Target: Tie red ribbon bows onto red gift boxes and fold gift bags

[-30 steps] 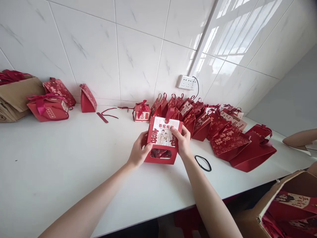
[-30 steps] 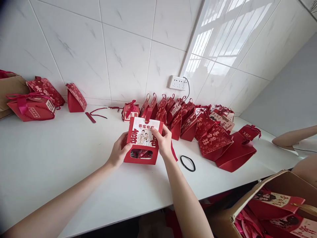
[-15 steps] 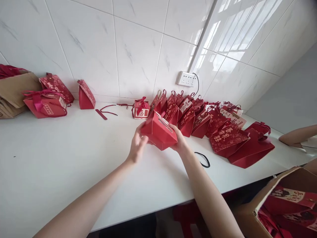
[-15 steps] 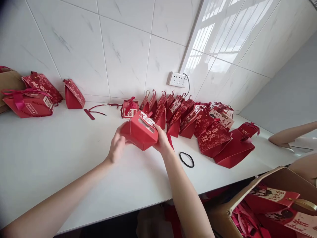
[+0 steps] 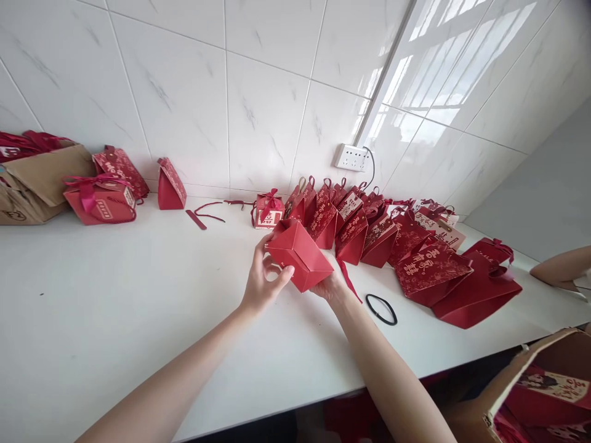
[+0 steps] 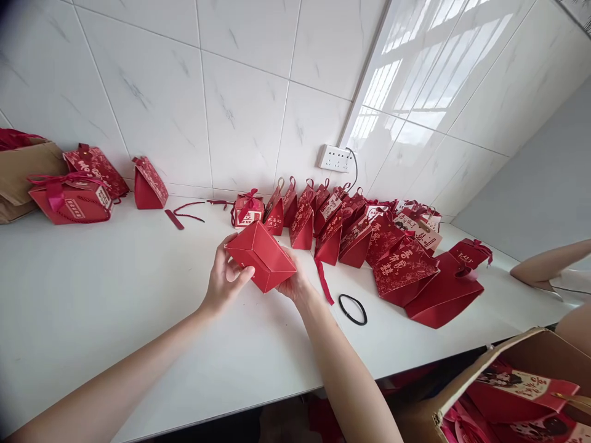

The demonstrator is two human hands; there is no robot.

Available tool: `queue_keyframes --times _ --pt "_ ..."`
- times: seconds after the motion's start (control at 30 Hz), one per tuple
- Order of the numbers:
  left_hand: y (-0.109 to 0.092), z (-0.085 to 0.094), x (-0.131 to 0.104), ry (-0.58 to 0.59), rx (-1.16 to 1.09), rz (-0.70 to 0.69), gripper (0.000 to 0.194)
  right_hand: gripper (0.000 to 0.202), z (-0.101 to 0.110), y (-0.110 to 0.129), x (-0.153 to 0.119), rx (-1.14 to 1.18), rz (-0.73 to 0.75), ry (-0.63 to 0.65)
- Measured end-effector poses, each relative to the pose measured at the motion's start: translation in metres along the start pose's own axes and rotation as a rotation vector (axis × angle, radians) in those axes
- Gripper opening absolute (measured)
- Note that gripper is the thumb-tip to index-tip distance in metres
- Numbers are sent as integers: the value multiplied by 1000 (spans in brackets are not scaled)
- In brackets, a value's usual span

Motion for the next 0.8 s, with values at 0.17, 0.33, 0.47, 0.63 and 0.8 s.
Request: queue_keyframes --times 0.17,0.33,0.47,0.63,0.8 --pt "-2 -1 -1 11 -15 -12 56 23 8 0 0 40 -51 -55" --pt "1 3 -3 -21 3 -5 49 25 7 -2 1 69 -69 -28" --pt "-2 5 -3 -49 70 -54 41 28 13 4 0 34 -13 -69" --pt "-12 2 -7 -30 154 -139 35 37 24 12 -1 62 13 -142" --pt "-2 -7 -9 119 93 -77 50 47 37 36 -5 124 219 -256"
Point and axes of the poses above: each hand's wrist, its own x-axis towards the middle knuckle, its own z-axis out of the back of the hand, y = z × x, the point moved 10 cm from there along x, towards the middle knuckle, and after that the axes turned 10 degrees about -y, right-handed, at the moved point
